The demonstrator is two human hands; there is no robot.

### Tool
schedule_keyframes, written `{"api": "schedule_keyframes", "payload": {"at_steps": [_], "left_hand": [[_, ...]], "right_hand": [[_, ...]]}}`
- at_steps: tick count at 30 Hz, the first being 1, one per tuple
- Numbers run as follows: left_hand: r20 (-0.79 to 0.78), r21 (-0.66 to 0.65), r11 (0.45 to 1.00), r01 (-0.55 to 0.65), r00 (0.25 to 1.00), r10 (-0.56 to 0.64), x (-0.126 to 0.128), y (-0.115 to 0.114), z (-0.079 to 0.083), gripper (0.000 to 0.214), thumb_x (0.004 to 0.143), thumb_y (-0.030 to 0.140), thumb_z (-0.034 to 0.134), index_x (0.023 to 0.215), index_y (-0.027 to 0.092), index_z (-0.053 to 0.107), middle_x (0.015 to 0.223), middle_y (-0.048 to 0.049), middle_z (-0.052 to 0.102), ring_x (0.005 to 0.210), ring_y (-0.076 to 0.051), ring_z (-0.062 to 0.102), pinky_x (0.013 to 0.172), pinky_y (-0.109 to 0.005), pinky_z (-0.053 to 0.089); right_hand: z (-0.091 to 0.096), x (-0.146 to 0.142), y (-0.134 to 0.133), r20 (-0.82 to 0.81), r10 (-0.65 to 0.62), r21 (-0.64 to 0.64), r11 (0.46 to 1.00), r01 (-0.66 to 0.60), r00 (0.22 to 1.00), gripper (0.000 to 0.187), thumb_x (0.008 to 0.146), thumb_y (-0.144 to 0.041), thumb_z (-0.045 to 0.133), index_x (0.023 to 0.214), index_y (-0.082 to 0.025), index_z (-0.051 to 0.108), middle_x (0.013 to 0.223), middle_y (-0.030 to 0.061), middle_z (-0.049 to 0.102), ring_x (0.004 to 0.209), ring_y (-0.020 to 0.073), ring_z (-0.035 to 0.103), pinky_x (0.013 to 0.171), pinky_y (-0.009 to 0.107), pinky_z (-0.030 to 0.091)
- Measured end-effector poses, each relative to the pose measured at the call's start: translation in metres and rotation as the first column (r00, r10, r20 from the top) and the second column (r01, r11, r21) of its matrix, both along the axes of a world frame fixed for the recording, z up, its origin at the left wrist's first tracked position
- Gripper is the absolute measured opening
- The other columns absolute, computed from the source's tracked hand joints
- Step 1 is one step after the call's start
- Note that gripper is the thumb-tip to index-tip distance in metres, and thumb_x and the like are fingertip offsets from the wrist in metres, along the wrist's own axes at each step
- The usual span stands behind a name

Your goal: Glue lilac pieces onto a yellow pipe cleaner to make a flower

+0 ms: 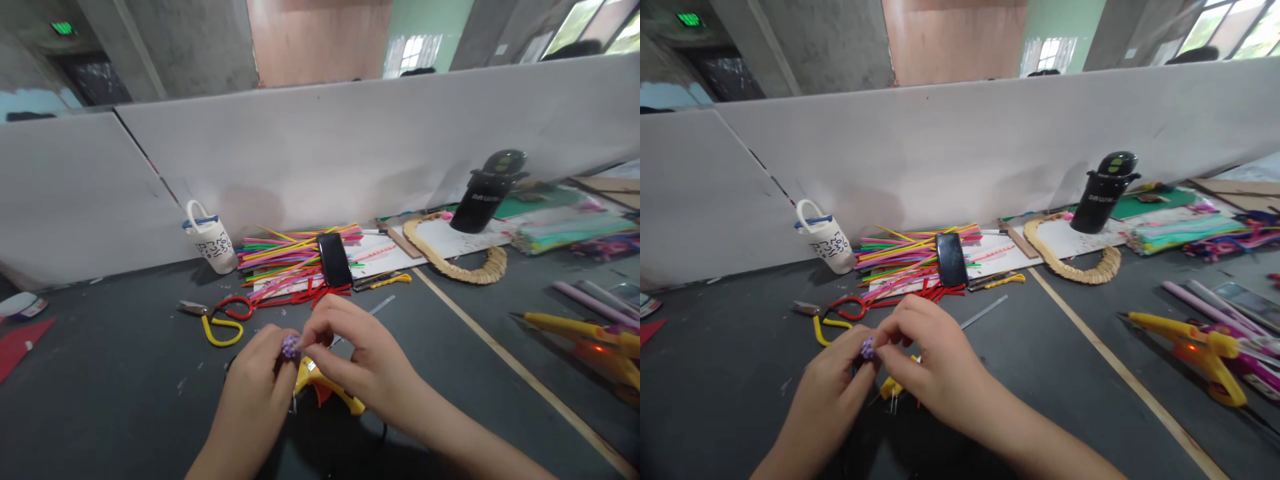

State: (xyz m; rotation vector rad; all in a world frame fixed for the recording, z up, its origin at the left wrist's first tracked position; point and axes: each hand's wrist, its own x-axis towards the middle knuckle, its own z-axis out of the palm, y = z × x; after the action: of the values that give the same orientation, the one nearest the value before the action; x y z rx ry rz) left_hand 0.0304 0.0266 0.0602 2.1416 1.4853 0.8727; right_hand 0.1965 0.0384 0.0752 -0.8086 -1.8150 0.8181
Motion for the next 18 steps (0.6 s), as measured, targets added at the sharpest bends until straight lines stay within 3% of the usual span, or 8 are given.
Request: {"api": "schedule_keyframes", "payload": {"at_steps": [12, 18], "left_hand": [[-0.01, 0.04, 0.999, 0.002, 1.0, -0.001, 0.0003, -0.0034, 0.001, 0.019, 0.087, 0.014, 0.045, 0.079, 0.02, 0.061, 0.074, -0.001, 0.062, 0.068, -0.018, 0.06, 0.062, -0.028, 0.042], [0.069, -0.119, 0.993, 0.001, 0.998, 0.008, 0.0025, -0.002, 0.006, 0.019, 0.085, 0.017, 0.046, 0.072, 0.021, 0.059, 0.069, 0.0001, 0.059, 0.065, -0.018, 0.056, 0.059, -0.028, 0.04]], "right_hand": [[0.0002, -0.0045, -0.0003, 0.052, -0.018, -0.042, 0.999, 0.02, 0.998, 0.014, 0.081, -0.003, 0.06, 0.077, -0.016, 0.062, 0.076, -0.0015, 0.055, 0.075, 0.0117, 0.053, 0.068, 0.023, 0.043], [0.004, -0.0021, 0.0008, 0.0, 0.002, -0.112, 0.994, -0.002, 1.0, 0.016, 0.078, -0.004, 0.058, 0.075, -0.019, 0.062, 0.075, -0.0021, 0.057, 0.071, 0.0117, 0.055, 0.065, 0.023, 0.045]]}}
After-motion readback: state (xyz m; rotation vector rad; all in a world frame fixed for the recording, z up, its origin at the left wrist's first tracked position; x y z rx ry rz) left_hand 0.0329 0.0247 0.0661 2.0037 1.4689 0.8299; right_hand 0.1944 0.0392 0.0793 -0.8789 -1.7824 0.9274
